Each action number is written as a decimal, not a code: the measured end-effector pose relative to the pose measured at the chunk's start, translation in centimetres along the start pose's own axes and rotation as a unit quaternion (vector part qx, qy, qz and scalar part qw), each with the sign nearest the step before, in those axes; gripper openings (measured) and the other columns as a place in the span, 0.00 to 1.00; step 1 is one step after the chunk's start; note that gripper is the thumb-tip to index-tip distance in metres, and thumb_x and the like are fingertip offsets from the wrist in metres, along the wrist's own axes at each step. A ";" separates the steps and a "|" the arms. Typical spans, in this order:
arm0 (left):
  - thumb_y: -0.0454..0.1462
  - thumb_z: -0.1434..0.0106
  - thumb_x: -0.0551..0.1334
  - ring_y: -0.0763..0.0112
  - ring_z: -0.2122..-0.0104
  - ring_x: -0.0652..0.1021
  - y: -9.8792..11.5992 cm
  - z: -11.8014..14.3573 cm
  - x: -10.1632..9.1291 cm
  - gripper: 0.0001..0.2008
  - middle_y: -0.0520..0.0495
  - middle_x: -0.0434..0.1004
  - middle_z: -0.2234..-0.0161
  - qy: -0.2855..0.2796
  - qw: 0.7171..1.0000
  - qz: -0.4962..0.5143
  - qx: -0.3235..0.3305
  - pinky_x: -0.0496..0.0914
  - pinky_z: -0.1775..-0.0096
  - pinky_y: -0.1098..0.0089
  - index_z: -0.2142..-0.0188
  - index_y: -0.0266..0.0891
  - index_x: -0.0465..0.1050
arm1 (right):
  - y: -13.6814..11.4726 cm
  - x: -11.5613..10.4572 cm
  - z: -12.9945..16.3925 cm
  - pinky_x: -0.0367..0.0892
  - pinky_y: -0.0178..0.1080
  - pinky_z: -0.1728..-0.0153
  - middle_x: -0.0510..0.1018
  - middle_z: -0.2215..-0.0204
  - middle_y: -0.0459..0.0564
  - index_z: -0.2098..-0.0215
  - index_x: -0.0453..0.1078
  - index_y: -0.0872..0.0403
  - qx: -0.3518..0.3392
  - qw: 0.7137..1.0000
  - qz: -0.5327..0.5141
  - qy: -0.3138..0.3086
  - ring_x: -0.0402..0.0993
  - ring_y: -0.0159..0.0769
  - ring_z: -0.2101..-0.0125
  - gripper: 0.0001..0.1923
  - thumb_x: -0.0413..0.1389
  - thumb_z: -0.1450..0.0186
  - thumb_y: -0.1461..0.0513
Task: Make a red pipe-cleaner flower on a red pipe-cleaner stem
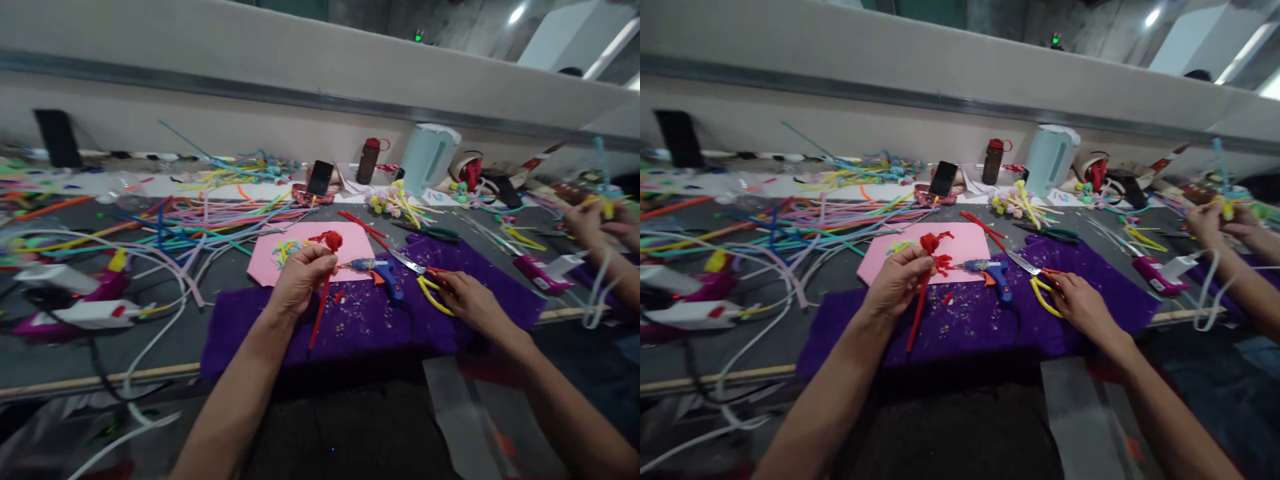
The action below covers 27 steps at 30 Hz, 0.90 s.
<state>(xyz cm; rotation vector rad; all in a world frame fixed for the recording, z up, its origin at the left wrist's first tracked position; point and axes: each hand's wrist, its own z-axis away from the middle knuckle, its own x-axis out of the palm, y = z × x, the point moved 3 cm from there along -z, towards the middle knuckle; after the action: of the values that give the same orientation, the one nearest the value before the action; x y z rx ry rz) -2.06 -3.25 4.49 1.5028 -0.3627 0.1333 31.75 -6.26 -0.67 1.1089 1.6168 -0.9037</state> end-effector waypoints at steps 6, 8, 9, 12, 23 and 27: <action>0.37 0.53 0.66 0.84 0.87 0.61 -0.2 0.3 -0.4 0.09 0.56 0.70 0.82 0.027 0.998 -0.011 0.049 0.51 0.85 0.79 0.76 0.37 0.66 | 1.9 -0.5 -1.6 0.66 0.38 0.72 0.75 0.61 0.55 0.47 0.60 0.54 0.013 0.996 0.046 -0.071 0.73 0.43 0.66 0.29 0.54 0.47 0.57; 0.38 0.54 0.66 0.83 0.87 0.62 -0.2 0.4 -0.6 0.10 0.56 0.70 0.82 0.044 0.997 -0.002 0.058 0.52 0.84 0.79 0.75 0.37 0.66 | 2.3 -0.8 -1.5 0.66 0.40 0.72 0.74 0.60 0.56 0.47 0.59 0.54 0.028 0.994 0.062 -0.080 0.73 0.46 0.66 0.31 0.55 0.48 0.58; 0.38 0.54 0.66 0.83 0.87 0.62 -0.2 0.4 -0.6 0.10 0.56 0.70 0.82 0.052 0.997 0.000 0.066 0.52 0.84 0.79 0.75 0.38 0.66 | 2.6 -1.0 -1.4 0.66 0.41 0.72 0.74 0.60 0.57 0.46 0.58 0.53 0.037 0.994 0.064 -0.079 0.73 0.48 0.65 0.32 0.55 0.49 0.58; 0.37 0.54 0.66 0.84 0.87 0.60 0.0 0.6 -0.6 0.10 0.57 0.68 0.83 0.063 0.994 -0.007 0.088 0.53 0.83 0.78 0.77 0.37 0.66 | 3.2 -1.8 -0.5 0.66 0.43 0.74 0.75 0.63 0.59 0.45 0.57 0.48 0.076 0.995 0.033 -0.055 0.74 0.48 0.68 0.32 0.57 0.49 0.59; 0.41 0.51 0.65 0.85 0.88 0.62 -0.4 0.4 -0.4 0.12 0.53 0.72 0.80 0.039 0.999 -0.005 0.034 0.51 0.86 0.80 0.73 0.35 0.66 | -4.5 -5.7 0.4 0.70 0.45 0.72 0.73 0.65 0.51 0.48 0.57 0.40 0.161 0.832 -0.473 0.239 0.72 0.41 0.71 0.29 0.58 0.47 0.56; 0.41 0.51 0.65 0.86 0.89 0.62 0.3 -0.2 -0.1 0.12 0.54 0.72 0.80 0.026 1.000 0.016 -0.006 0.50 0.88 0.82 0.73 0.36 0.65 | -7.8 -6.8 -4.7 0.69 0.40 0.71 0.69 0.70 0.47 0.47 0.57 0.43 0.060 0.807 -0.507 0.296 0.70 0.37 0.71 0.32 0.60 0.49 0.59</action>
<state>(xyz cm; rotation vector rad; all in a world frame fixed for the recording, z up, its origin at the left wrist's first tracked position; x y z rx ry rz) -2.21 -3.06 4.71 1.4795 -0.3452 0.1959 24.03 -6.14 7.63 0.5401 2.8173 -1.4158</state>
